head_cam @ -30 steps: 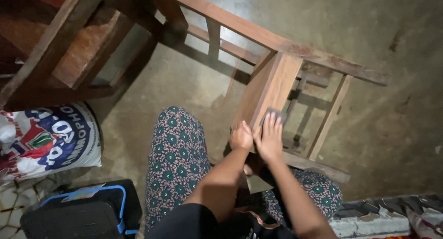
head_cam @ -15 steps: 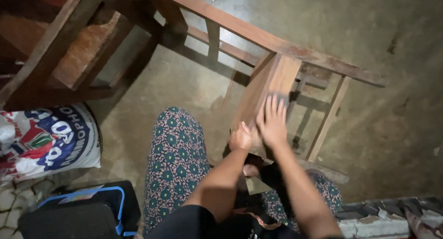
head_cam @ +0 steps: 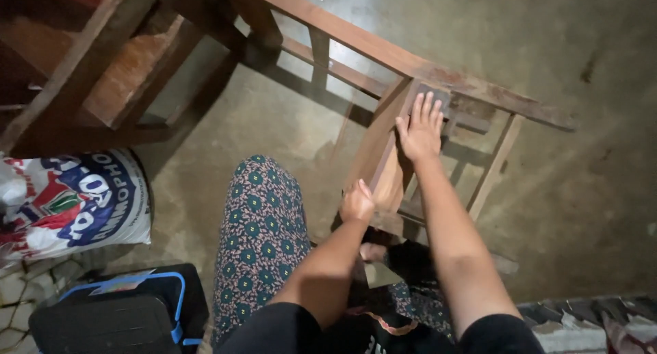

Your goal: The person sands the wooden surfaces of a chair by hand using a small sanding block.

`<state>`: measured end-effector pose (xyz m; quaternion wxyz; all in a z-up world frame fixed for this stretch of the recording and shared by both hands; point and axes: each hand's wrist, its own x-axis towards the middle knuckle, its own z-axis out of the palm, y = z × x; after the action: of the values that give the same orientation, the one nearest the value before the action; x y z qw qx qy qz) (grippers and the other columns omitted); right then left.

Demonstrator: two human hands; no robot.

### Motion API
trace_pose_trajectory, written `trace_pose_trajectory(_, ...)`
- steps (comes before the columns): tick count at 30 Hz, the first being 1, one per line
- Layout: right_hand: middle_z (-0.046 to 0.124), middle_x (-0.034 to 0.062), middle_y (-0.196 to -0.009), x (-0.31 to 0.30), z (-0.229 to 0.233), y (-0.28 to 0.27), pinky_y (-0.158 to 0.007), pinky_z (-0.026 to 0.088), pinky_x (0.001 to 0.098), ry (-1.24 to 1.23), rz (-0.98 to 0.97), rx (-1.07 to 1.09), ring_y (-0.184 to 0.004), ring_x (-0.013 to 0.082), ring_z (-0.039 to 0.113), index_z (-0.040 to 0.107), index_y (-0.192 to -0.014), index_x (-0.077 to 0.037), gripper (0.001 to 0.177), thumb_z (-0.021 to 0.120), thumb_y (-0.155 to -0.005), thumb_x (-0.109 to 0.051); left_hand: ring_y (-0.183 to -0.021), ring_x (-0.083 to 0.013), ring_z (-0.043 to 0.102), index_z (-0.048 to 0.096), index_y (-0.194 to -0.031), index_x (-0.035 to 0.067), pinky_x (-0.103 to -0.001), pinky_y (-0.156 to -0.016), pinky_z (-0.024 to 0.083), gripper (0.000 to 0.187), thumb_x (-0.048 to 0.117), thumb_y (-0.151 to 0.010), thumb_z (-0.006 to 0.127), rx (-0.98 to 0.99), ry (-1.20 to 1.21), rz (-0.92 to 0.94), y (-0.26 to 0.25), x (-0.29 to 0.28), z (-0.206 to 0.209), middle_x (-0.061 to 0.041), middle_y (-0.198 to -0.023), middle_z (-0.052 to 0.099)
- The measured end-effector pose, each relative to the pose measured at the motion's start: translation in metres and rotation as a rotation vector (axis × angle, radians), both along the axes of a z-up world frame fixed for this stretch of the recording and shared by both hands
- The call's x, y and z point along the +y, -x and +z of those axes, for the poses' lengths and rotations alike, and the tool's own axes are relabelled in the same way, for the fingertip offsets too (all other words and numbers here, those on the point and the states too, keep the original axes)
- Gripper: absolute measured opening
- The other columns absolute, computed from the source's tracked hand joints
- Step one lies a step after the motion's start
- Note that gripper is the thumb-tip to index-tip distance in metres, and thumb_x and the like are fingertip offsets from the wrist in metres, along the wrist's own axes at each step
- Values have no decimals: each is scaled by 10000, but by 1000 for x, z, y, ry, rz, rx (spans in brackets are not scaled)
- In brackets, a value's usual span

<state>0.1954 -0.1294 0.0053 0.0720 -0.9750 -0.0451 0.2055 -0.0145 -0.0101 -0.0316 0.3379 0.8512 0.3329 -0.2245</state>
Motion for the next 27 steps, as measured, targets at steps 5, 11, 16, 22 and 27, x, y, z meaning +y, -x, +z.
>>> trace_pose_trajectory(5, 154, 245, -1761, 18, 50, 113, -1310, 128, 584, -37, 33, 23, -1603, 502, 133, 168, -1711, -44, 822, 349, -1045, -491, -985, -449, 725, 620, -1097, 73, -608, -838, 584, 554, 465, -1134, 231, 37, 52, -14, -3, 3, -6, -212, -1032, 689)
trace_pose_trajectory(11, 133, 231, -1764, 16, 33, 190, -1305, 76, 597, -27, 50, 82, -1602, 491, 115, 155, -1715, -64, 872, 378, -1024, -547, -1108, -435, 707, 615, -1172, 84, -602, -947, 566, 631, 507, -1127, 149, 161, 146, -14, -12, 9, 15, -198, -1167, 691)
trace_pose_trajectory(16, 202, 289, -1738, 16, 31, 54, -1301, 100, 621, -53, 66, -100, -1595, 503, 180, 222, -1685, 10, 796, 379, -1067, -467, -1094, -407, 707, 614, -1170, 107, -582, -915, 570, 585, 488, -1131, 171, 169, 98, -9, -11, 5, 18, -169, -1118, 680)
trace_pose_trajectory(22, 85, 212, -1776, 2, 25, 22, -1325, 105, 594, -45, 59, -21, -1631, 453, 87, 136, -1717, -51, 842, 273, -1087, -592, -1006, -434, 738, 617, -1100, 70, -606, -863, 589, 593, 477, -1133, 187, 68, 56, -10, -5, 4, 14, -201, -1048, 709)
trace_pose_trajectory(27, 230, 280, -1728, 16, 59, 158, -1300, 129, 594, -80, 185, 5, -1595, 510, 160, 250, -1676, 10, 780, 322, -1061, -464, -953, -436, 739, 621, -1078, 73, -590, -814, 599, 568, 472, -1137, 222, 4, -12, -25, 1, -3, -7, -216, -1008, 698)
